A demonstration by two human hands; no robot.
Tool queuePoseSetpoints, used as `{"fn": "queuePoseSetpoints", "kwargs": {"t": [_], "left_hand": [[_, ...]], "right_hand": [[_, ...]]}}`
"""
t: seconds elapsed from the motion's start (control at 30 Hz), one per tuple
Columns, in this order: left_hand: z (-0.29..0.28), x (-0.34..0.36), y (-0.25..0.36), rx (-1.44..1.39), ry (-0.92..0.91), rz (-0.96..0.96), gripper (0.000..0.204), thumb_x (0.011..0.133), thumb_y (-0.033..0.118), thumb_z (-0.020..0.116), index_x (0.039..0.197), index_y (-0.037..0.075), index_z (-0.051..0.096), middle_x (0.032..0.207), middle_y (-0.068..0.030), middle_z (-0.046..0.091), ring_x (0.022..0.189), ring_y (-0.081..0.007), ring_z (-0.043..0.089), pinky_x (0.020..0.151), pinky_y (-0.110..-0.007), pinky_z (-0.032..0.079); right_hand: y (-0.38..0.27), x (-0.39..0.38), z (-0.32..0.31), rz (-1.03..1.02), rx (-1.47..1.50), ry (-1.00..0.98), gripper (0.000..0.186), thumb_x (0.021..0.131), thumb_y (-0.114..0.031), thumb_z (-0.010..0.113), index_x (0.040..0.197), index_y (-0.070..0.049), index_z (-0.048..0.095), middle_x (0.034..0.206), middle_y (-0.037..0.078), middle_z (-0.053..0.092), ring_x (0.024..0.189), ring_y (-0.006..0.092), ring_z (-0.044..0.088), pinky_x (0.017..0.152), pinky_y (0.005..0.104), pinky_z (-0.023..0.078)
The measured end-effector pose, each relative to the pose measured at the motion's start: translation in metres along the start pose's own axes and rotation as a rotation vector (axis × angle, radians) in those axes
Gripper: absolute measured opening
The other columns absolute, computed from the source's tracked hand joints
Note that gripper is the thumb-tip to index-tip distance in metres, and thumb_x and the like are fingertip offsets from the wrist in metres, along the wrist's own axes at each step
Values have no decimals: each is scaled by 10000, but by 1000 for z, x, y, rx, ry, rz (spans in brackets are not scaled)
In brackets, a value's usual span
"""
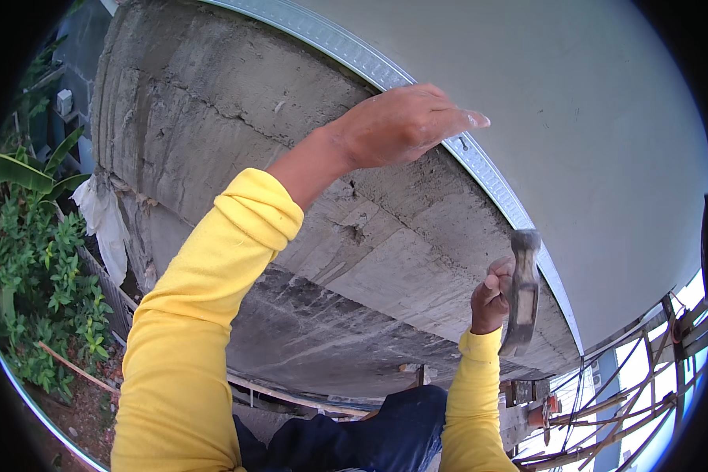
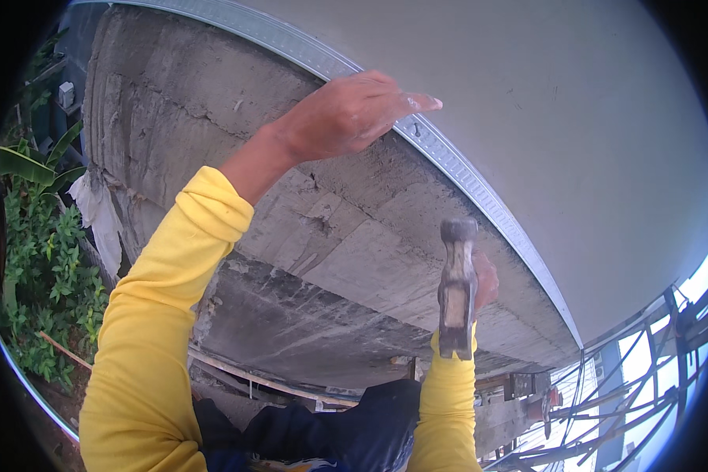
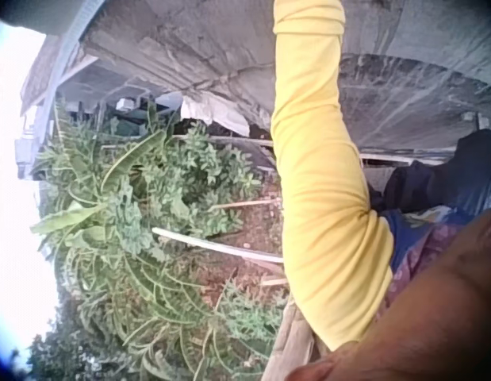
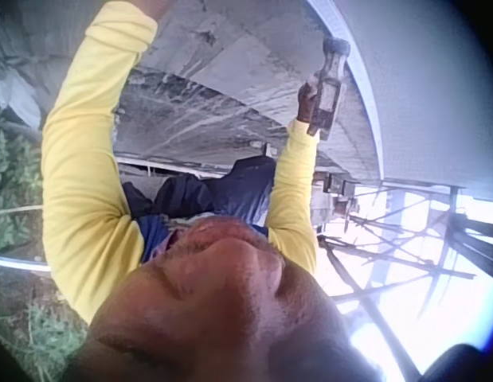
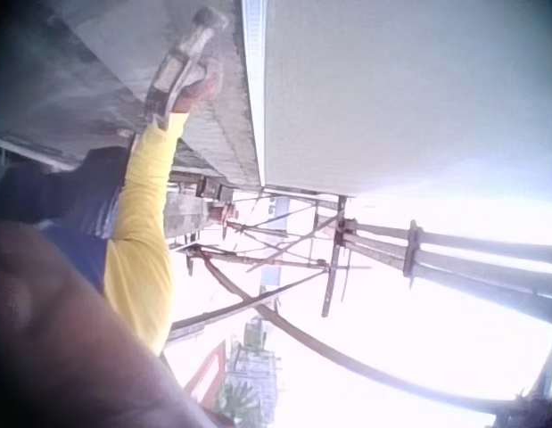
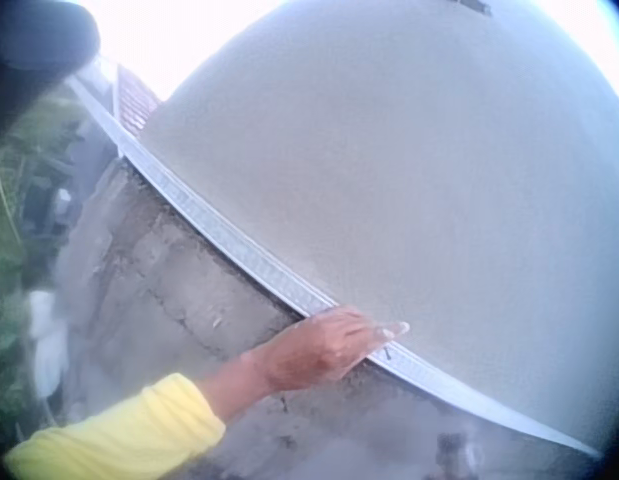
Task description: The person positions a long metal trim strip along the edge of a concrete wall and secures it by hammering nails into the strip. The person then uses the hammer to remove debris from the wall surface.
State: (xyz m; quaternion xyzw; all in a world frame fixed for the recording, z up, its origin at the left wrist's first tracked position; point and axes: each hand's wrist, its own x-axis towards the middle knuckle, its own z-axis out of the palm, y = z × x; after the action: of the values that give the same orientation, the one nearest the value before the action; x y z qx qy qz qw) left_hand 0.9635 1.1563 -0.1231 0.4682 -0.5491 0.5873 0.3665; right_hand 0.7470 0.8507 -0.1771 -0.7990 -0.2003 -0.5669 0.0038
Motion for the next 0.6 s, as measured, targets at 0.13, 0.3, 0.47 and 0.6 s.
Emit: {"fn": "queuePoseSetpoints", "kwargs": {"t": [0.13,0.3,0.47,0.6], "left_hand": [[-7,-1,-3,56,-5,17,430,957,21,669,1380,96,670,1157,-72,776,1080,-263,727,1006,-381,585],[7,-1,-6,-12,94,76,528,902,-25,719,1411,103,664,1062,-66,761,977,-255,709,914,-383,605],[-7,-1,-10,47,59,55,531,896,-27,726,1409,95,664,1019,-69,750,959,-258,704,906,-381,605],[-1,1,-3,-8,33,38,509,900,-30,714,1392,98,680,1028,-61,752,967,-267,704,915,-387,601]], "right_hand": [[-39,44,28,105,23,-115,316,992,-327,722,962,-36,601,692,146,619,593,363,607,552,413,467],[-12,17,8,-27,-45,-13,297,963,-309,758,987,-43,627,722,160,654,625,392,652,583,430,493],[-24,45,36,86,34,-111,319,928,-343,787,910,-59,644,695,104,628,603,304,625,558,386,462],[-11,25,16,-58,-263,-4,284,916,-273,797,864,-66,609,656,91,583,572,270,583,543,363,445]]}}
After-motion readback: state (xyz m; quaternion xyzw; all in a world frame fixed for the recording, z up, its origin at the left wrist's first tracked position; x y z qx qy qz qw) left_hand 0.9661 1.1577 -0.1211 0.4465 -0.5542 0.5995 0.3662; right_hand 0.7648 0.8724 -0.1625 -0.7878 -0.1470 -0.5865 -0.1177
